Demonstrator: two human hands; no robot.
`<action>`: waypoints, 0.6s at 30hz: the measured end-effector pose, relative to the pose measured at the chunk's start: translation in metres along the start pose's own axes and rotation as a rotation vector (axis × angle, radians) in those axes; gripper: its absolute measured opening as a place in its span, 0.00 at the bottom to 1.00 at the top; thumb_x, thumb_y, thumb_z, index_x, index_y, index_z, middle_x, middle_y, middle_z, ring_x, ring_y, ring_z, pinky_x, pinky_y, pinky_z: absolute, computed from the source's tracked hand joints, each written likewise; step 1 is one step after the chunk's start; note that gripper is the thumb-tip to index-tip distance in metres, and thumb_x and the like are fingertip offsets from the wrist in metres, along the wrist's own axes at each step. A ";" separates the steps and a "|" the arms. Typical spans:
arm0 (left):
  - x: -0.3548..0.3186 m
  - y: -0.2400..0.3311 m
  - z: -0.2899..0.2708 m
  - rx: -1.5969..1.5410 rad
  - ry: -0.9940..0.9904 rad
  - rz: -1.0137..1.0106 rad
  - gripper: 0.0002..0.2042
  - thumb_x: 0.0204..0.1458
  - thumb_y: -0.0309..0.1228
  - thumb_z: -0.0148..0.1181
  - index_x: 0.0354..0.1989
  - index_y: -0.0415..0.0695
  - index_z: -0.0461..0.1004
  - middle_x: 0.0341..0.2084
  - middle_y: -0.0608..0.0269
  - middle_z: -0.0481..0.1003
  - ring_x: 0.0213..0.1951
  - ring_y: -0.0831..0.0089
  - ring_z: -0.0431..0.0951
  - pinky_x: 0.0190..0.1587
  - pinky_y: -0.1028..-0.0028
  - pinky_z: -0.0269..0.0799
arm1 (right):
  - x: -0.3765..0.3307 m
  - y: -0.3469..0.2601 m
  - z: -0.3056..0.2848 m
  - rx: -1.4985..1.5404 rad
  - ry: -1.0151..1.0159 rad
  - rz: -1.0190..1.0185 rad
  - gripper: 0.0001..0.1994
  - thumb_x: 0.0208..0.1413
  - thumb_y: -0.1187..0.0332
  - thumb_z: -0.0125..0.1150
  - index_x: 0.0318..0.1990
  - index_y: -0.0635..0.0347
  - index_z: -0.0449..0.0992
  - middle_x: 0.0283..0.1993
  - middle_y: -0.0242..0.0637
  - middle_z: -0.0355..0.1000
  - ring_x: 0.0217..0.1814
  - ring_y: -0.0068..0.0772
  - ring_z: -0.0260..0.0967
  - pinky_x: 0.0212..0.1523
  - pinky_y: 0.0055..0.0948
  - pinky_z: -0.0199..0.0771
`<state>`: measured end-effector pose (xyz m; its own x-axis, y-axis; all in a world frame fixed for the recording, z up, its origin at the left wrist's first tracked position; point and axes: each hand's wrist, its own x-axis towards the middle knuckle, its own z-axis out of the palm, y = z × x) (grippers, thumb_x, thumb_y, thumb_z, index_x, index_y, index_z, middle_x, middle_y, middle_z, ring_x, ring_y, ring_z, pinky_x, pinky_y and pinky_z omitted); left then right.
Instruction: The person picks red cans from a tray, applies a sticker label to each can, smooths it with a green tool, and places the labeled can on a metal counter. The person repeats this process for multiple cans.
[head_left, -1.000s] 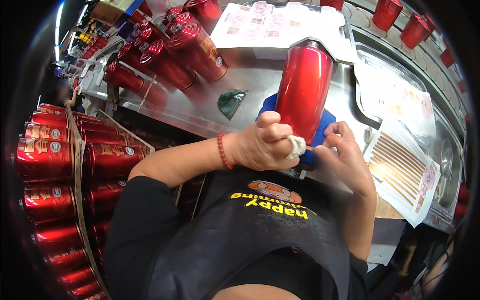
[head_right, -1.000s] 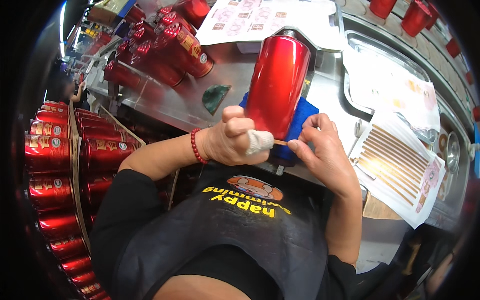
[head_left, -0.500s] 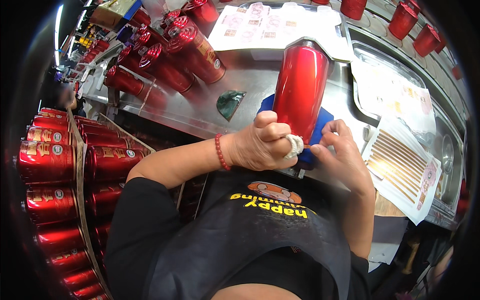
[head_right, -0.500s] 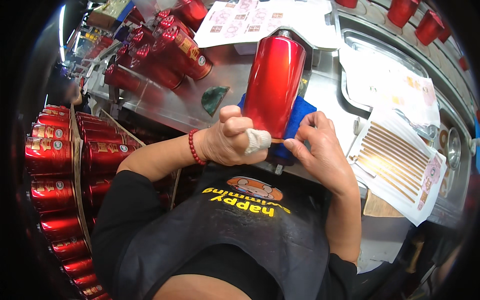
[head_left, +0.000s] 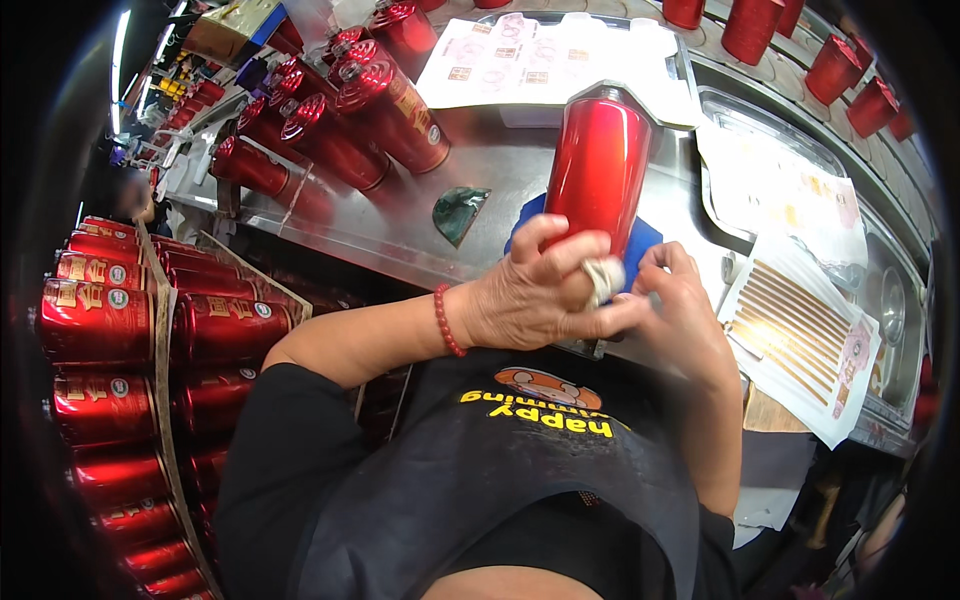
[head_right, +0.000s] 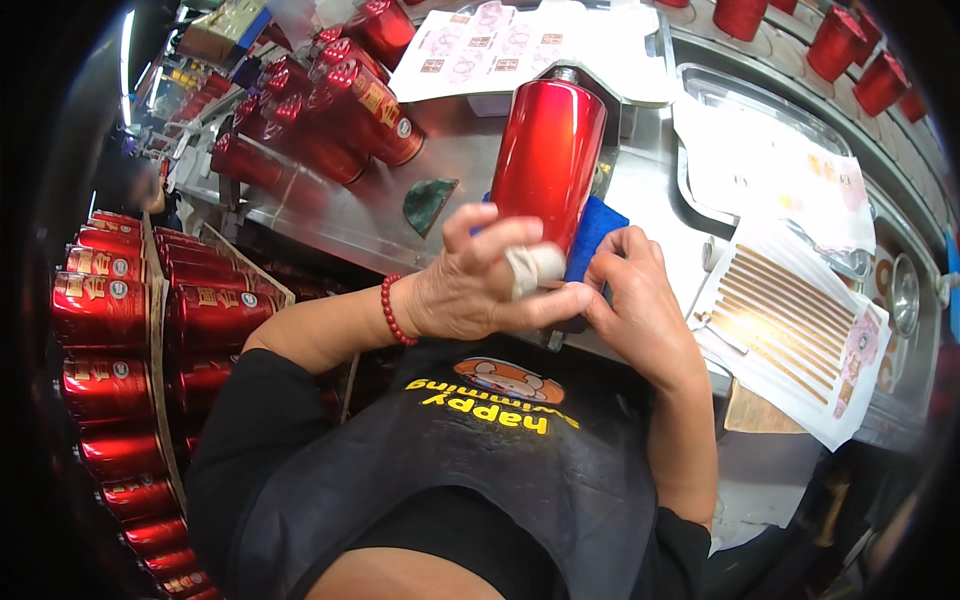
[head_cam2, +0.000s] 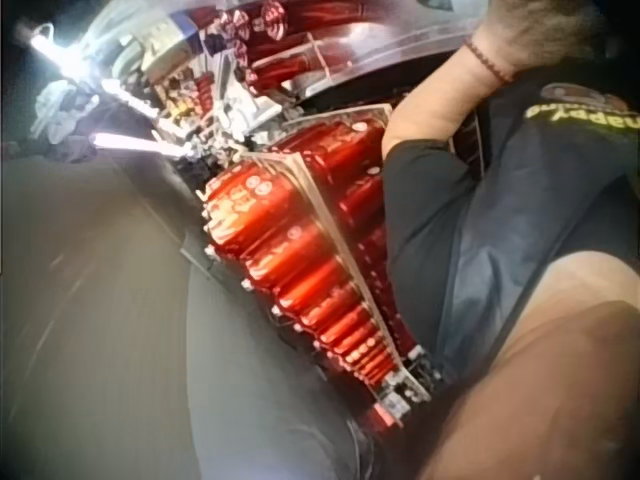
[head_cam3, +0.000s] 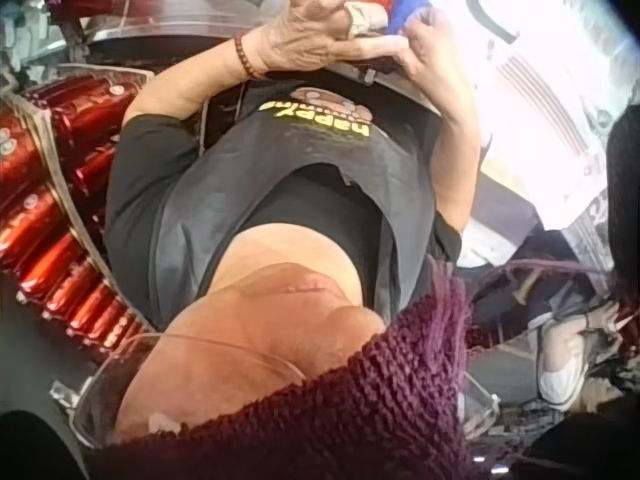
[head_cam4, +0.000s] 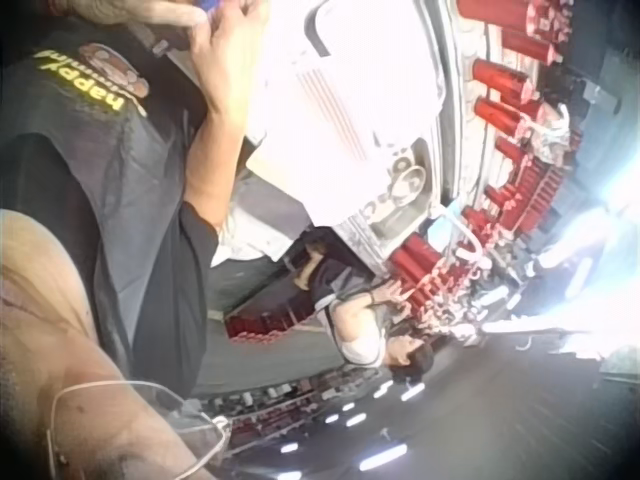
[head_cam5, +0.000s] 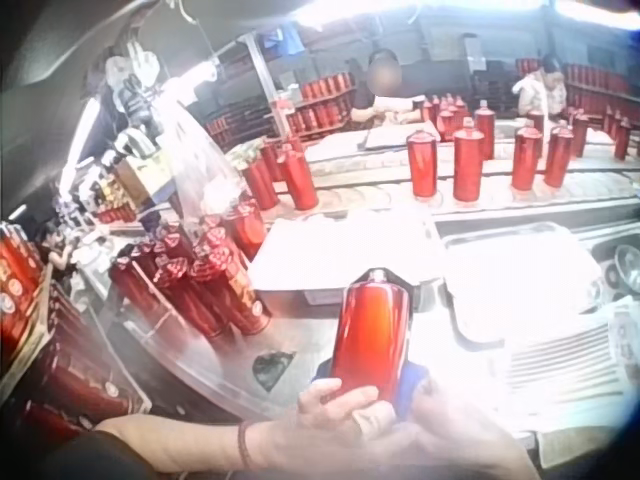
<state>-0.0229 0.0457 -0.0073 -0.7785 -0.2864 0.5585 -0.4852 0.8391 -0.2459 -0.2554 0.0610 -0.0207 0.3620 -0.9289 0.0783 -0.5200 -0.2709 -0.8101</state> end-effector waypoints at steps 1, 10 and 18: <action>0.003 -0.001 -0.001 0.012 -0.012 -0.054 0.18 0.54 0.41 0.57 0.54 0.64 0.75 0.52 0.73 0.72 0.62 0.66 0.64 0.63 0.56 0.52 | 0.000 -0.001 -0.001 -0.001 -0.007 0.008 0.11 0.50 0.70 0.70 0.30 0.68 0.74 0.46 0.45 0.65 0.54 0.48 0.64 0.57 0.40 0.65; -0.054 0.009 0.006 -0.483 0.103 -0.598 0.32 0.58 0.31 0.64 0.70 0.43 0.58 0.62 0.51 0.68 0.64 0.50 0.68 0.72 0.45 0.43 | -0.004 0.002 0.004 0.022 0.082 -0.065 0.09 0.49 0.72 0.70 0.34 0.65 0.75 0.45 0.44 0.66 0.51 0.48 0.64 0.54 0.40 0.66; -0.043 0.000 -0.005 -0.960 0.091 -0.807 0.36 0.59 0.36 0.65 0.71 0.35 0.54 0.67 0.45 0.60 0.70 0.56 0.59 0.73 0.62 0.48 | -0.031 -0.004 0.029 -0.111 0.359 -0.372 0.22 0.46 0.81 0.68 0.53 0.62 0.78 0.50 0.43 0.69 0.56 0.52 0.66 0.58 0.46 0.67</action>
<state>0.0127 0.0606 -0.0276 -0.3467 -0.8729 0.3433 -0.2949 0.4489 0.8435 -0.2420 0.0987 -0.0365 0.2602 -0.7878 0.5583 -0.4928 -0.6055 -0.6248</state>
